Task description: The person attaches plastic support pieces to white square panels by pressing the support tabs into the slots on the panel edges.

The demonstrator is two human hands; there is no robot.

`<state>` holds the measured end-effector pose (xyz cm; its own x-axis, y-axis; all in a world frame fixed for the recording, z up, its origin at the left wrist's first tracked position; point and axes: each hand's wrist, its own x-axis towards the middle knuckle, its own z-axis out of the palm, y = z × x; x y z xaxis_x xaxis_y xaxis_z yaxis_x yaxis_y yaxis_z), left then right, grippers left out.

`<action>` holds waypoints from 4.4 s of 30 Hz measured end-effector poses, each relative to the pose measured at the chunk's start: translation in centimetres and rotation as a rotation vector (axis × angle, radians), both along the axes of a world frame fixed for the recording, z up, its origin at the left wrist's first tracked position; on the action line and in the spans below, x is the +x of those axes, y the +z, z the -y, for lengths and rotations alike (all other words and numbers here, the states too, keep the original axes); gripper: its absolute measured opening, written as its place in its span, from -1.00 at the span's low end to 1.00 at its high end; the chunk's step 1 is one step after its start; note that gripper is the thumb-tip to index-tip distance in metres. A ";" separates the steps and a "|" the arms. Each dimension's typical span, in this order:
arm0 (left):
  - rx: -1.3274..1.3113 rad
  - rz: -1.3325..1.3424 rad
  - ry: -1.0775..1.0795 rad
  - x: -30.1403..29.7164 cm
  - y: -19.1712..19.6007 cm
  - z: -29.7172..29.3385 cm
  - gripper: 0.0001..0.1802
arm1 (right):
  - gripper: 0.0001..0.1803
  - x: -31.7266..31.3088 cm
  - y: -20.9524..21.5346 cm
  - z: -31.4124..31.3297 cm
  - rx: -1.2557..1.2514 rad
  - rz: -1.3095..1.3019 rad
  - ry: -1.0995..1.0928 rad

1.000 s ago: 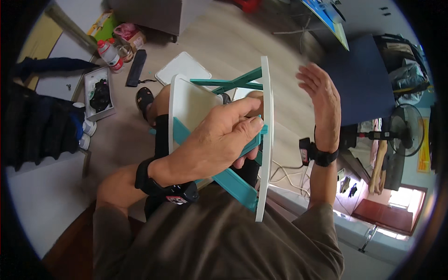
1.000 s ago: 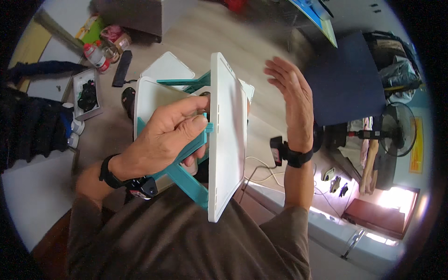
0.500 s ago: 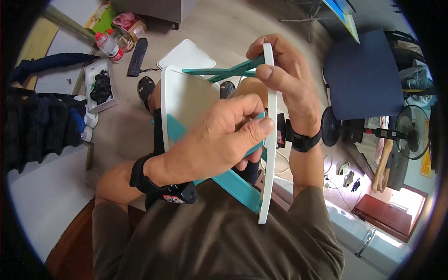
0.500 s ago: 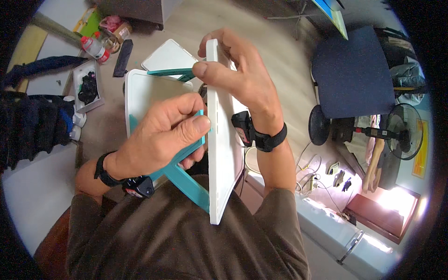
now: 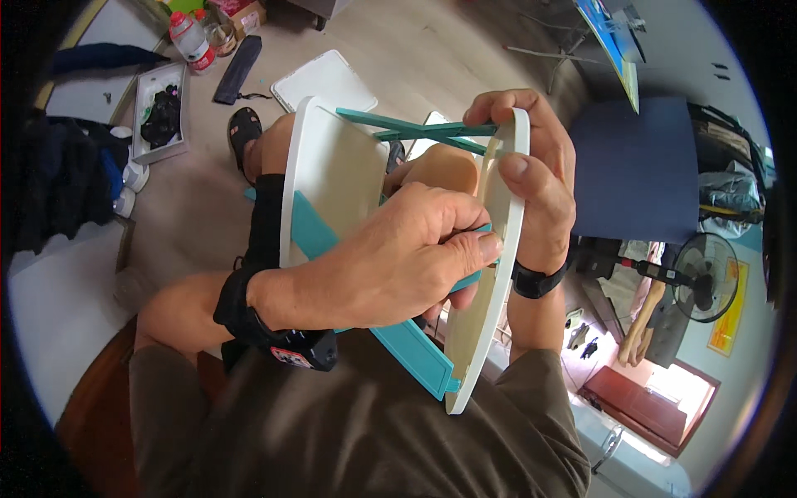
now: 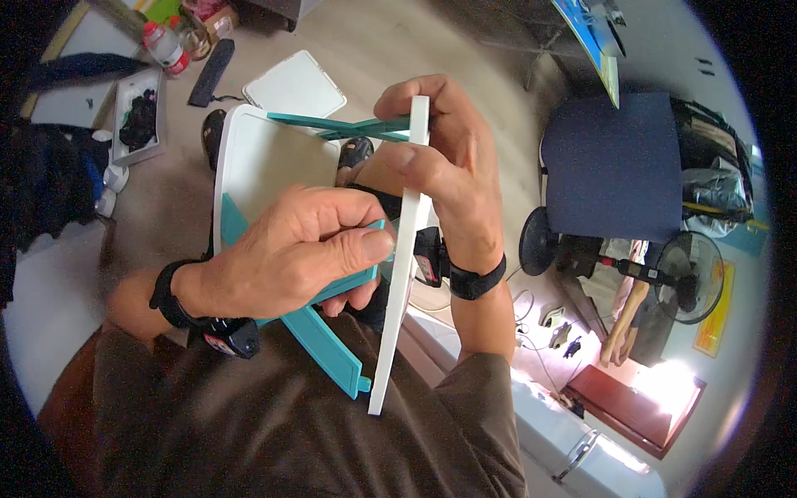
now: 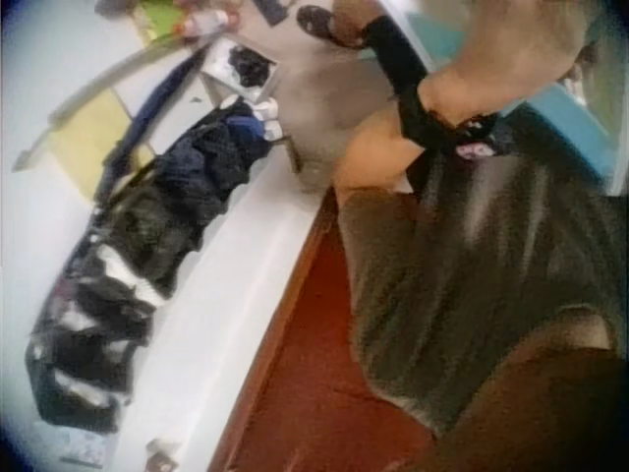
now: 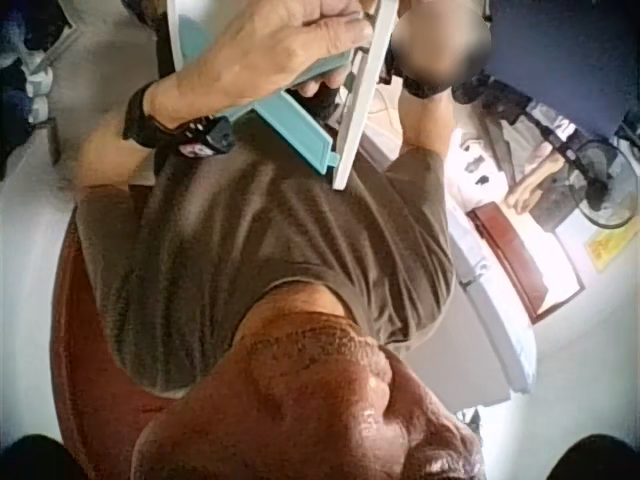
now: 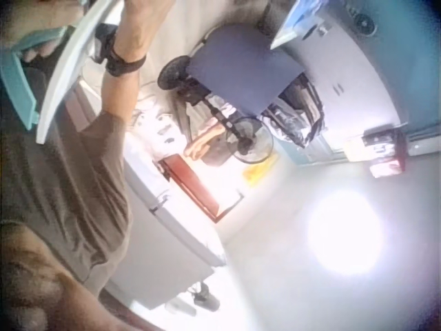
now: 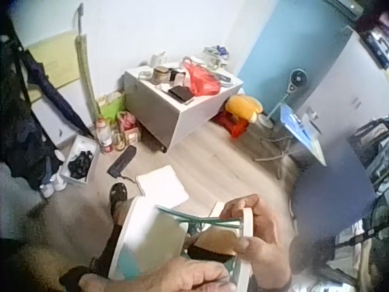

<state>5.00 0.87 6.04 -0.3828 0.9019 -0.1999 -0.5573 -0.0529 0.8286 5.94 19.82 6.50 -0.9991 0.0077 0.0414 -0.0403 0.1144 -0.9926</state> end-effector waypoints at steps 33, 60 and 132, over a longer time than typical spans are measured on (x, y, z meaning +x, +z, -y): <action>0.243 -0.043 0.117 0.2 -2.0 -1.2 -0.85 | -0.30 -0.7 -1.7 0.4 -0.020 -0.138 -0.128; 0.237 -0.421 0.600 1.2 -3.0 -2.9 -0.63 | -0.39 -0.9 -2.2 2.6 0.169 -0.156 -0.264; 0.194 -1.121 0.593 2.0 -7.9 7.1 -0.26 | -0.51 8.1 -10.6 -3.9 0.224 0.332 -0.383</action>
<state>7.04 -6.20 -1.89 -0.6066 0.5145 0.6060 0.5870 -0.2242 0.7779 14.01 23.76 -4.06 -0.8863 0.4003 -0.2330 0.3566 0.2687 -0.8948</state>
